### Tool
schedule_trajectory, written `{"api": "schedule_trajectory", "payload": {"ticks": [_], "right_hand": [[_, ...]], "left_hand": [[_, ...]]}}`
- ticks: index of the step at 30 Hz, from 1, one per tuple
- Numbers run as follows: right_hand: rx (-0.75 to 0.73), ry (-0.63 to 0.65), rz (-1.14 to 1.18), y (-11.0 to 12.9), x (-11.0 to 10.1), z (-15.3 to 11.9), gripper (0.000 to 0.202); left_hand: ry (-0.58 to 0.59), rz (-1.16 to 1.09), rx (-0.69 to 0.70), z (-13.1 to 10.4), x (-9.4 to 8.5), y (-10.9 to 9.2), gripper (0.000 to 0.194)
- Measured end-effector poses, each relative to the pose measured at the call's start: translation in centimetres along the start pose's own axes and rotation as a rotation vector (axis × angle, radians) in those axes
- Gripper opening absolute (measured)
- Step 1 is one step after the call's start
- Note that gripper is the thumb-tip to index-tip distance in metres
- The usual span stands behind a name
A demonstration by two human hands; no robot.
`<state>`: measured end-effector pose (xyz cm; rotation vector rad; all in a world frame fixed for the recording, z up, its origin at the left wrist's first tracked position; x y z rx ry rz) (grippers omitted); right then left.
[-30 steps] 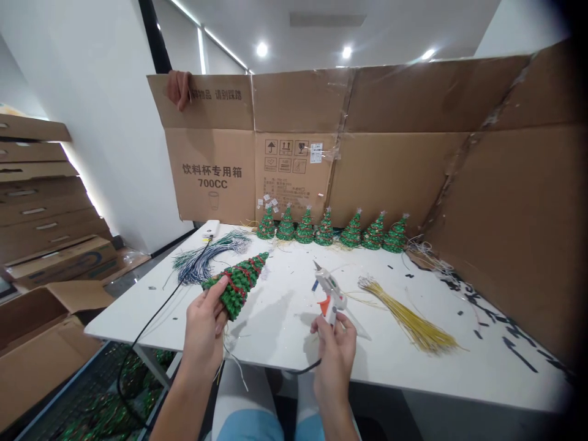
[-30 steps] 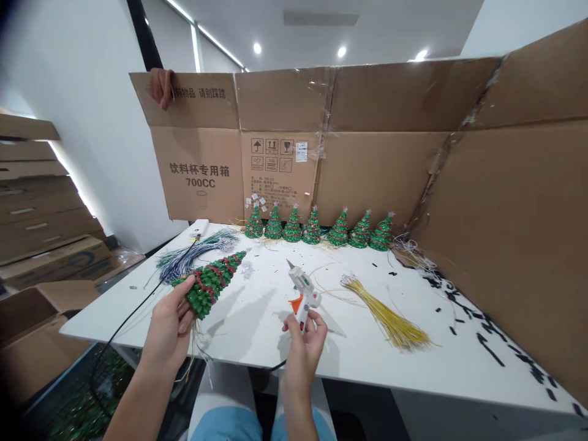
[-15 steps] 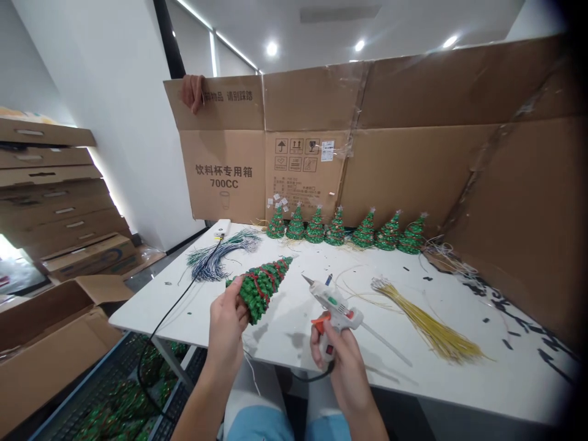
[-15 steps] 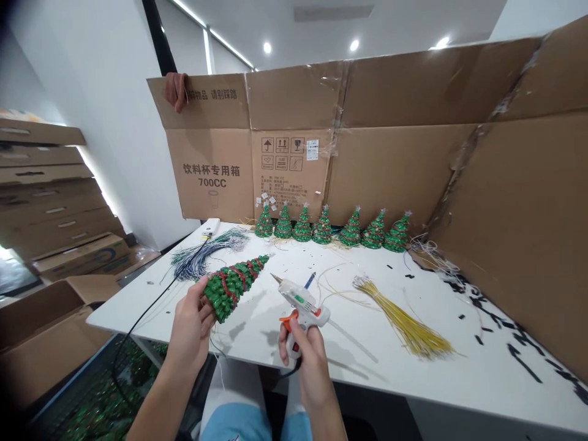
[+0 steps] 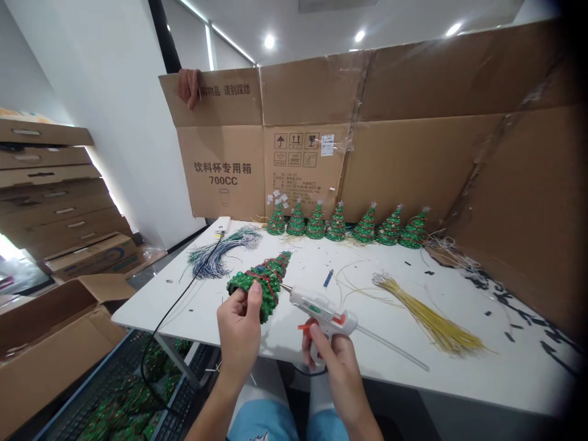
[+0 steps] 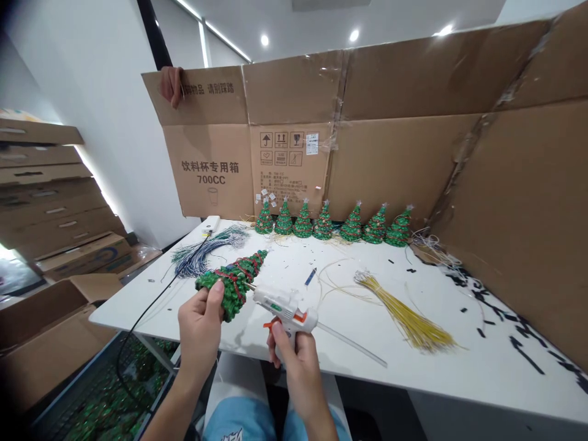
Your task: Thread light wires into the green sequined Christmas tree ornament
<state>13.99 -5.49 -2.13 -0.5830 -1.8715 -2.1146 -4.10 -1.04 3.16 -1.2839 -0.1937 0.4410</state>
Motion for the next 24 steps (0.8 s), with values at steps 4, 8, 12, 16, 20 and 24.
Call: {"api": "schedule_trajectory", "payload": {"ticks": [4, 8, 12, 16, 20, 24], "right_hand": [[-0.019, -0.022, -0.032, -0.3, -0.1, 0.1, 0.042], [-0.044, -0.043, -0.05, -0.3, -0.3, 0.1, 0.042], [-0.065, -0.056, -0.04, 0.0, -0.3, -0.1, 0.042], [-0.056, -0.065, -0.011, 0.4, 0.0, -0.4, 0.041], [-0.047, -0.086, 0.01, 0.7, 0.3, -0.7, 0.04], [-0.03, -0.072, 0.007, 0.9, 0.5, -0.8, 0.039]], "left_hand": [[-0.038, 0.099, 0.16, -0.8, 0.3, -1.3, 0.048], [-0.092, 0.145, 0.277, -1.3, 0.3, -1.8, 0.046], [-0.148, 0.187, 0.366, -1.6, 0.0, -1.9, 0.044], [-0.177, 0.206, 0.434, -1.7, -0.2, -1.7, 0.041], [-0.189, 0.229, 0.507, -1.9, -0.2, -1.7, 0.035], [-0.251, 0.288, 0.572, -2.1, -0.4, -2.1, 0.039]]}}
Point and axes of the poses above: each hand's wrist, its own z-axis towards the middle knuckle, its own x-axis out of the palm, y = z × x, the point moved 5 cm from there along z, towards the middle knuckle, and after that the axes turned 10 degrees about z, right-handed, at the moved point
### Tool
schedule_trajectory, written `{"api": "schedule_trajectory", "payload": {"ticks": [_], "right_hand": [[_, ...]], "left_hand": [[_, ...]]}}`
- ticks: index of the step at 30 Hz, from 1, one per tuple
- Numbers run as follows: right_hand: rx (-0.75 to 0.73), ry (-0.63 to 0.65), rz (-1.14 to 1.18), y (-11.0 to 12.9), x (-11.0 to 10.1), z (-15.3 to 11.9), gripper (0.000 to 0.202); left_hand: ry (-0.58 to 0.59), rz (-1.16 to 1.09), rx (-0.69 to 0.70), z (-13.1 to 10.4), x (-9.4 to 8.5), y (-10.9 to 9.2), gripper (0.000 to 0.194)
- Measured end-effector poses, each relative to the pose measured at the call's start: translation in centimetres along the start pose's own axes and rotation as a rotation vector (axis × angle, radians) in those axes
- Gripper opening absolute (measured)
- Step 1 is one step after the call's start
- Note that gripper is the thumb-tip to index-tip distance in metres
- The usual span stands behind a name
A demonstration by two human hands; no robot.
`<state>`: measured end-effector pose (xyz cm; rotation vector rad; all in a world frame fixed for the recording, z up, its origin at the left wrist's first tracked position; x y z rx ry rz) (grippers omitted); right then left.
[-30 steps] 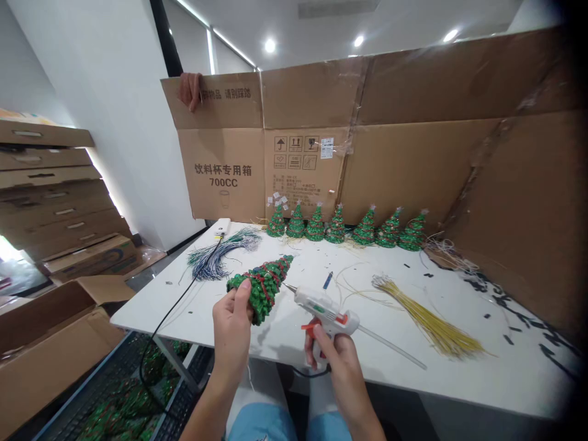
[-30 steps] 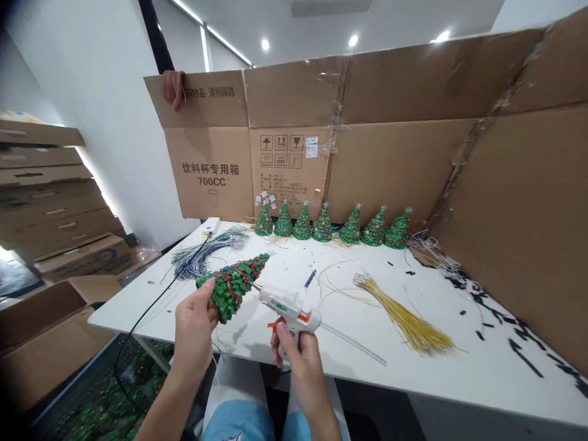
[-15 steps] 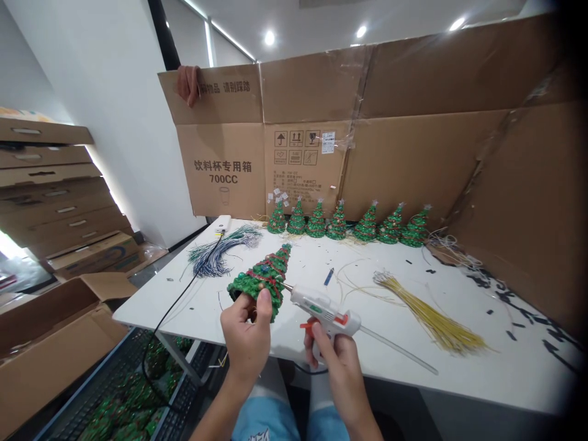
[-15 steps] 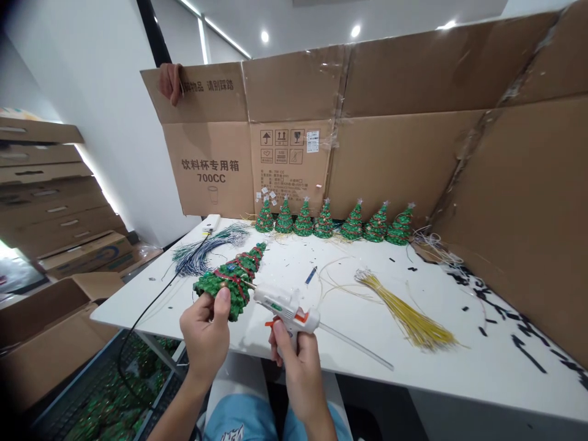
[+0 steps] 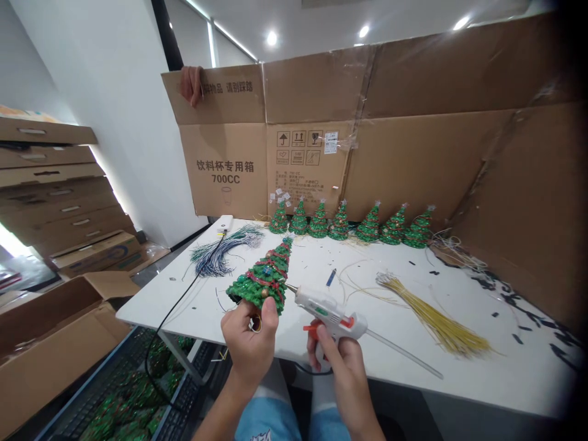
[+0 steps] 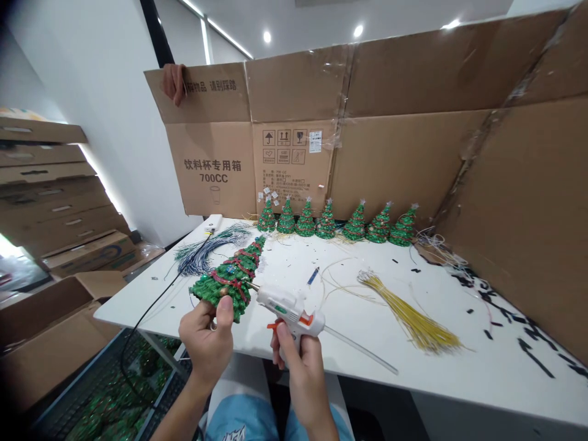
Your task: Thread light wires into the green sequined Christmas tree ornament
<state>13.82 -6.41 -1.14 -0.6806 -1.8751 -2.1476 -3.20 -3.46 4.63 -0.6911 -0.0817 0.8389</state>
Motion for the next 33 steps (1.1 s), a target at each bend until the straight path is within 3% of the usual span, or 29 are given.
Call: {"api": "schedule_trajectory", "payload": {"ticks": [33], "right_hand": [[0.003, -0.035, -0.008, 0.5, 0.2, -0.1, 0.04]], "left_hand": [[-0.037, 0.102, 0.128, 0.1, -0.3, -1.1, 0.041]]}}
Point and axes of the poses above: each hand's wrist, its own z-axis towards the middle knuckle, its own x-axis out of the palm, y = z × x, the point moved 5 cm from there along z, towards the middle knuckle, and after that the axes turned 10 degrees about z, right-handed, at the moved point
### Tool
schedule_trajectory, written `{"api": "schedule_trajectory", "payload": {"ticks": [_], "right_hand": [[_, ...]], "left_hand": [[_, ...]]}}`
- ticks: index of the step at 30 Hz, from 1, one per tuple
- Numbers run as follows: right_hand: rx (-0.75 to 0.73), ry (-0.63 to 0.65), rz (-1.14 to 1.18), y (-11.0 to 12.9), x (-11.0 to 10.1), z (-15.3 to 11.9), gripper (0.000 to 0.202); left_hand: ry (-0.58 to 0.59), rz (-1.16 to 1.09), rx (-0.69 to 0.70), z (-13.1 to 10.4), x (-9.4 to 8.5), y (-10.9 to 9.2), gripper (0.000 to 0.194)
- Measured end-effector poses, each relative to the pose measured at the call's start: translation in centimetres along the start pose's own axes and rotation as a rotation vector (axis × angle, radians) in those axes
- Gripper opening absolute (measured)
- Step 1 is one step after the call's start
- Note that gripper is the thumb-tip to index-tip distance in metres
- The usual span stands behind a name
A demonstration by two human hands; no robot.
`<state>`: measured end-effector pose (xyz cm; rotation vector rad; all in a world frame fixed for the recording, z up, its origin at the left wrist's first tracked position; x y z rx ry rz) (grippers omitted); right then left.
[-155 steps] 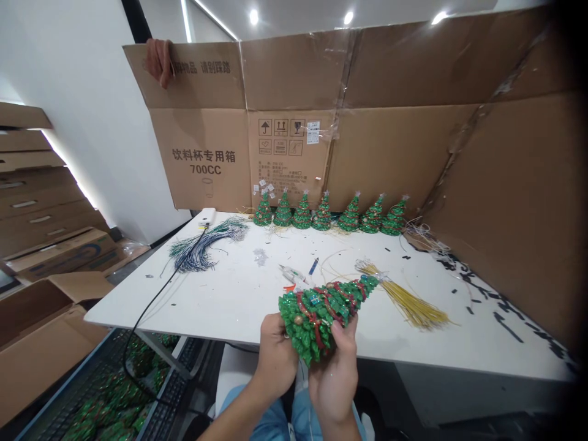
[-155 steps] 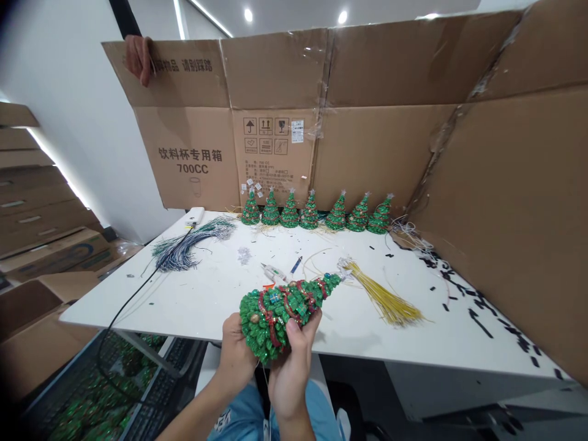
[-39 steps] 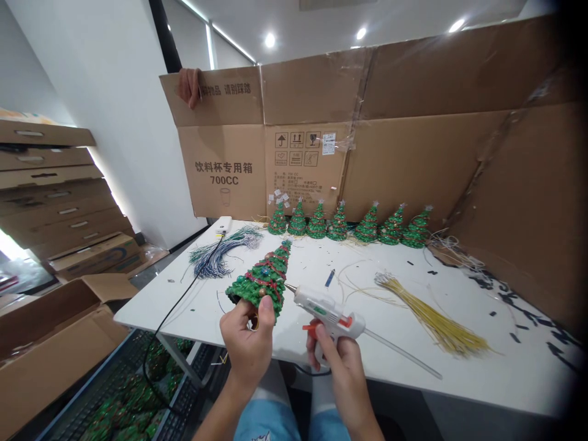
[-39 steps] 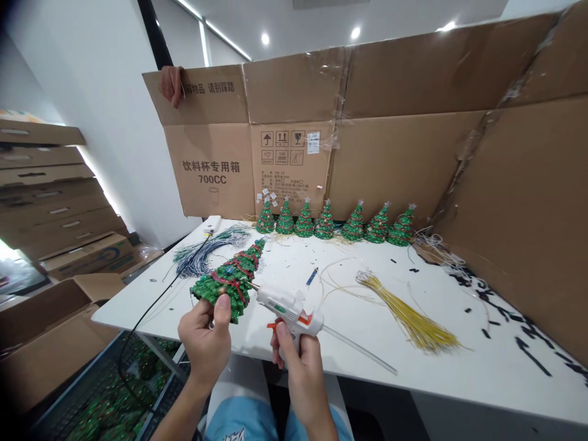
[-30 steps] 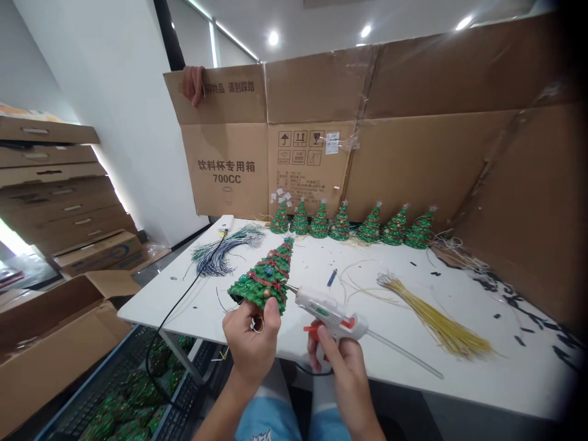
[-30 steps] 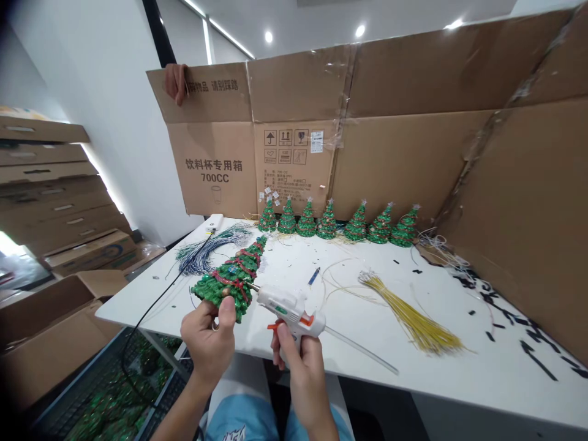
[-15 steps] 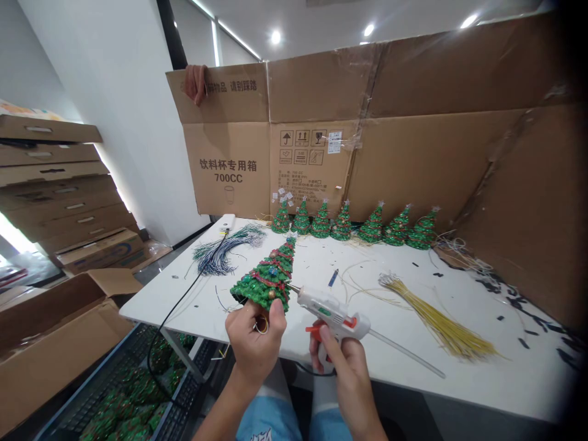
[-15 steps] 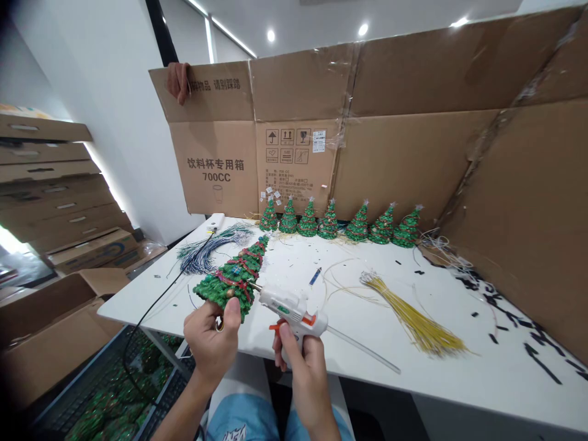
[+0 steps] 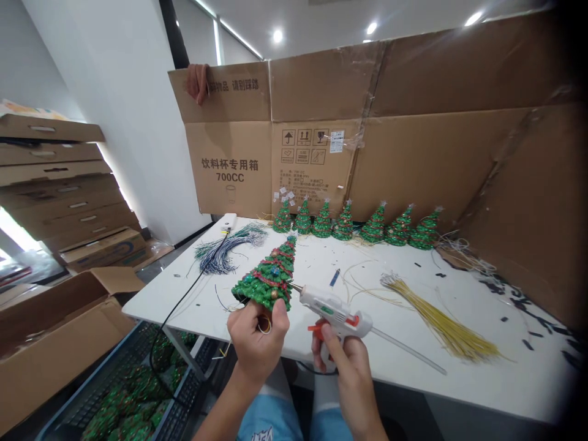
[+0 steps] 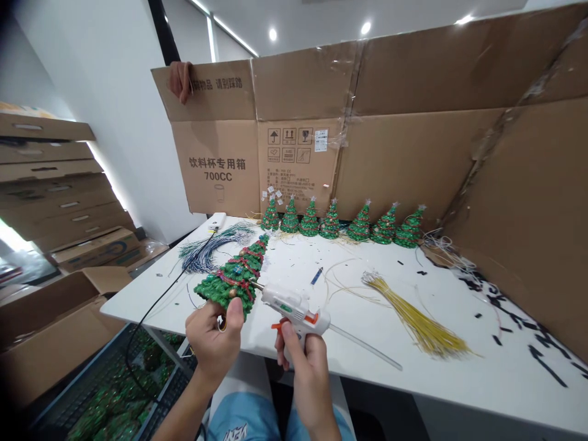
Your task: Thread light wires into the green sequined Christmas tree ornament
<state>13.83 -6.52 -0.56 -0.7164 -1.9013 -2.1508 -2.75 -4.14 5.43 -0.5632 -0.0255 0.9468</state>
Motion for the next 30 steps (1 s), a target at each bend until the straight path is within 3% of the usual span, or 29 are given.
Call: {"api": "schedule_trajectory", "payload": {"ticks": [30], "right_hand": [[0.001, 0.014, 0.012, -0.43, -0.38, 0.39, 0.042]], "left_hand": [[0.02, 0.021, -0.019, -0.04, 0.15, -0.19, 0.043]]}}
Point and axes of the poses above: each hand's wrist, its own z-axis towards the middle knuckle, its own x-axis out of the palm, y = z × x, the point moved 5 cm from there along z, towards the middle knuckle, and after that the axes turned 10 degrees about z, right-handed, at the moved point
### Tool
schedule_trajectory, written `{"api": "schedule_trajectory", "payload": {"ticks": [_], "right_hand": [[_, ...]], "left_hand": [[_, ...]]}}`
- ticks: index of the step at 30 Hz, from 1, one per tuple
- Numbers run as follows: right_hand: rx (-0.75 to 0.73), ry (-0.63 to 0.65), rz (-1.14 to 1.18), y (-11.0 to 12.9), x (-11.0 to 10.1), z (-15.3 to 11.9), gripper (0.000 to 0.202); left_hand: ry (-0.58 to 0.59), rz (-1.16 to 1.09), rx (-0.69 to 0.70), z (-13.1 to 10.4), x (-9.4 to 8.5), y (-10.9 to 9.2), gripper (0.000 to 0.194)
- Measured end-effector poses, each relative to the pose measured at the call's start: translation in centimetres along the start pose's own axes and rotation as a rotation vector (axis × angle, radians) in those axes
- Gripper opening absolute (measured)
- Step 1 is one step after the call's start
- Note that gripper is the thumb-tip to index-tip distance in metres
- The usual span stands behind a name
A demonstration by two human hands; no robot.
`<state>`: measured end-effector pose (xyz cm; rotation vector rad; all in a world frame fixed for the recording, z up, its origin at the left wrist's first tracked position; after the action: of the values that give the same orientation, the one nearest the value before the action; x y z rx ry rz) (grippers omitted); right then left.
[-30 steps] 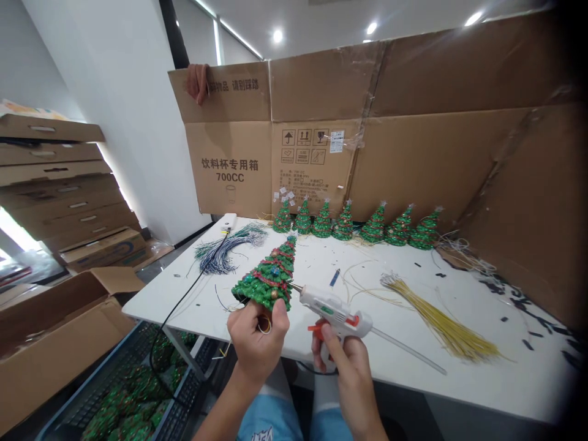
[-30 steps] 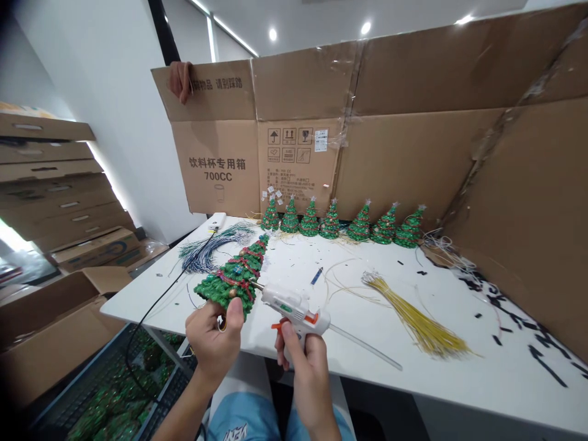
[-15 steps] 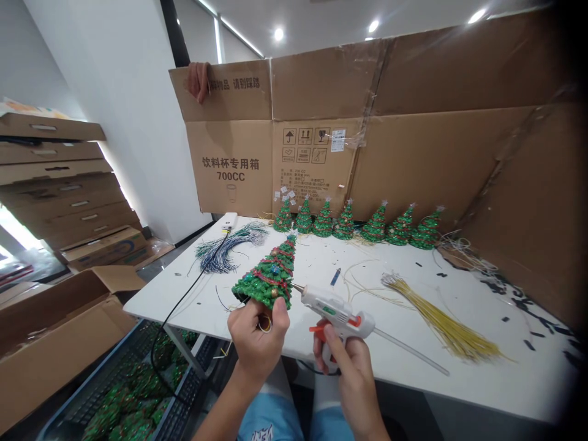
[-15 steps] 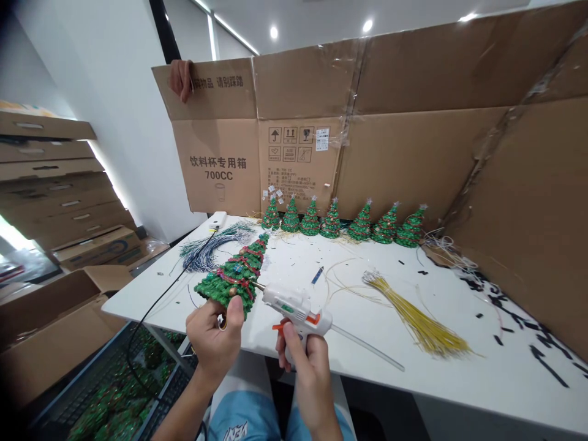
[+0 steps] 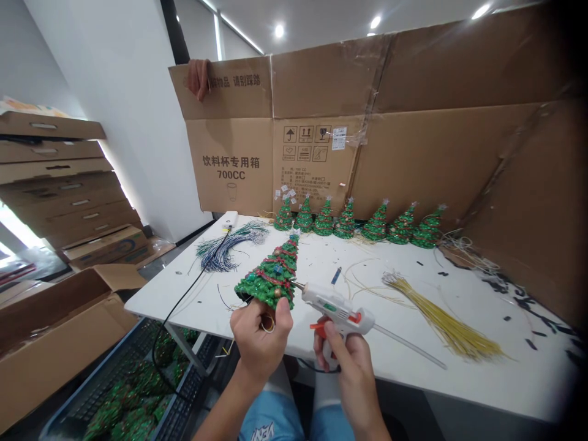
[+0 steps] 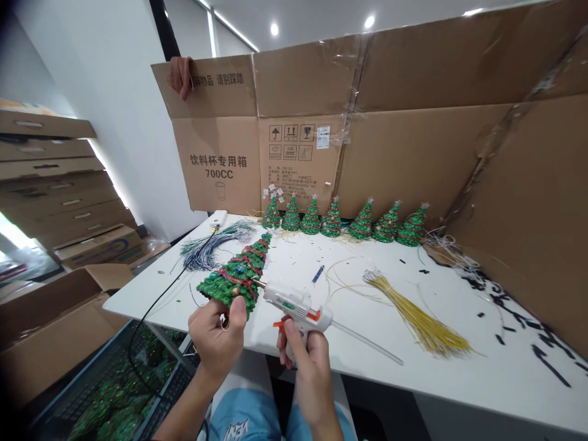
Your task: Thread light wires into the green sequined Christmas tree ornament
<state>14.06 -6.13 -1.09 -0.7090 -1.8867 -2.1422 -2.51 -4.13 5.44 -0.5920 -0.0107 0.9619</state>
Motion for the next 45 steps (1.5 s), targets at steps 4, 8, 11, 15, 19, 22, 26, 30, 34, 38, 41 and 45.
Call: {"api": "schedule_trajectory", "payload": {"ticks": [4, 8, 11, 15, 19, 22, 26, 30, 34, 38, 41, 45], "right_hand": [[0.006, -0.013, 0.018, -0.27, -0.1, 0.09, 0.041], [0.0, -0.011, 0.032, -0.46, -0.19, 0.22, 0.04], [-0.005, 0.003, 0.024, -0.58, -0.35, 0.29, 0.039], [-0.005, 0.018, 0.01, -0.71, -0.52, 0.3, 0.039], [-0.002, 0.026, 0.027, -0.67, -0.37, 0.36, 0.038], [-0.004, 0.026, 0.024, -0.59, -0.31, 0.39, 0.038], [-0.001, 0.026, 0.012, -0.71, -0.44, 0.36, 0.039], [-0.002, 0.029, 0.009, -0.85, -0.51, 0.36, 0.038], [-0.004, 0.028, 0.014, -0.88, -0.58, 0.38, 0.038], [0.006, 0.016, 0.009, -0.92, -0.59, 0.44, 0.038], [0.002, -0.003, 0.011, -0.75, -0.38, 0.38, 0.04], [-0.001, -0.048, 0.021, -0.35, -0.04, 0.09, 0.041]], "left_hand": [[0.004, -0.002, 0.002, -0.04, 0.03, 0.05, 0.042], [0.007, -0.007, 0.011, 0.05, -0.03, -0.07, 0.042], [0.002, -0.01, 0.013, 0.13, -0.12, -0.19, 0.043], [0.001, -0.018, 0.018, 0.13, -0.1, -0.24, 0.042], [0.004, -0.019, 0.017, 0.01, -0.04, -0.14, 0.041], [0.006, -0.02, 0.026, -0.07, -0.1, -0.13, 0.041], [-0.008, -0.027, 0.032, 0.0, -0.23, -0.19, 0.041], [-0.019, -0.033, 0.037, 0.14, -0.18, -0.27, 0.041], [-0.017, -0.038, 0.04, 0.06, -0.2, -0.29, 0.041], [-0.012, -0.033, 0.042, -0.1, -0.26, -0.27, 0.041], [-0.019, -0.033, 0.041, -0.1, -0.26, -0.32, 0.041], [-0.024, -0.04, 0.047, -0.01, -0.25, -0.43, 0.04]]}}
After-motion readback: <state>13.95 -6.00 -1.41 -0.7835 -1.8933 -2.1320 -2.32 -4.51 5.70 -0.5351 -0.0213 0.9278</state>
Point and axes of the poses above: each hand's wrist, its own z-axis towards the middle knuckle, its own x-axis out of the palm, y = z × x, the point moved 5 cm from there along z, towards the middle knuckle, and after that the axes turned 10 degrees about z, right-handed, at the moved point
